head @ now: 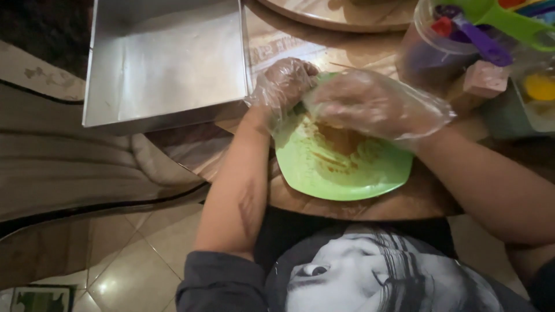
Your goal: The person mixes and shapes a paste by hand while wearing gloves on a plate.
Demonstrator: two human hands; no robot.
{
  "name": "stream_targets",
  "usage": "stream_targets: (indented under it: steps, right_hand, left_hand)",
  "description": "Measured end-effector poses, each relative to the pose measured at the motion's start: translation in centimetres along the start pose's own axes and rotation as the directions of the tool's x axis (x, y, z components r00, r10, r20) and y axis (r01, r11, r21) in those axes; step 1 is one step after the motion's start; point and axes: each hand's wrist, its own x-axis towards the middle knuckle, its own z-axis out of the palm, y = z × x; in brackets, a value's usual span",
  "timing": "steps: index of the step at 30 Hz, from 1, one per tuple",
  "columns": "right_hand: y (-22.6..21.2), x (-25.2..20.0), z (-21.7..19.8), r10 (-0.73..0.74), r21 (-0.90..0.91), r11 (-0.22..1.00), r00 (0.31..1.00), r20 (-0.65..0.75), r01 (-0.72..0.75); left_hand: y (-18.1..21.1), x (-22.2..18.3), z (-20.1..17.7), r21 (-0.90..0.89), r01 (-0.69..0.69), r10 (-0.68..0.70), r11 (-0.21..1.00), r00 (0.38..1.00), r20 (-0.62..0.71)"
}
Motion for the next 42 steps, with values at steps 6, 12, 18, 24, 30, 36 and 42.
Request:
stream_targets:
  steps: [6, 12, 18, 24, 30, 36, 42]
  right_hand:
    - [0.6, -0.6, 2.5, 0.351, -0.721, 0.691, 0.899, 0.261, -0.06]
    - [4.5, -1.0, 4.5, 0.817, -0.086, 0.538, 0.493, 0.298, -0.839]
    - [8.0, -3.4, 4.9, 0.32, -0.93, 0.366, 0.943, 0.087, -0.039]
    - [10.1, -4.0, 5.2, 0.047, -0.927, 0.37, 0.996, 0.076, 0.054]
    - [11.4, -3.9, 5.3, -0.225, -0.9, 0.421, 0.974, 0.02, 0.115]
    - [7.4, -2.9, 3.8, 0.242, -0.8, 0.595, 0.966, 0.087, -0.078]
    - [3.8, -2.3, 2.5, 0.48, -0.444, 0.796, 0.876, 0.05, -0.411]
  left_hand:
    - [1.0, 0.5, -0.5, -0.015, 0.145, -0.145, 0.989, 0.989, 0.002]
    - [2.8, -2.0, -0.8, -0.582, 0.248, -0.265, 0.775, 0.963, 0.058]
    - [-5.5, 3.9, 2.2, 0.159, -0.305, 0.315, 0.939, 0.948, -0.036]
    - [-4.4, 3.2, 1.7, 0.271, -0.236, 0.247, 0.933, 0.969, -0.009]
    - [-2.3, 0.5, 1.6, 0.356, -0.107, 0.142, 0.928, 0.987, -0.073]
    - [-0.9, 1.7, 1.7, 0.569, -0.18, 0.247, 0.802, 0.968, -0.043]
    - [-2.2, 3.2, 1.9, 0.624, -0.237, 0.311, 0.744, 0.95, -0.01]
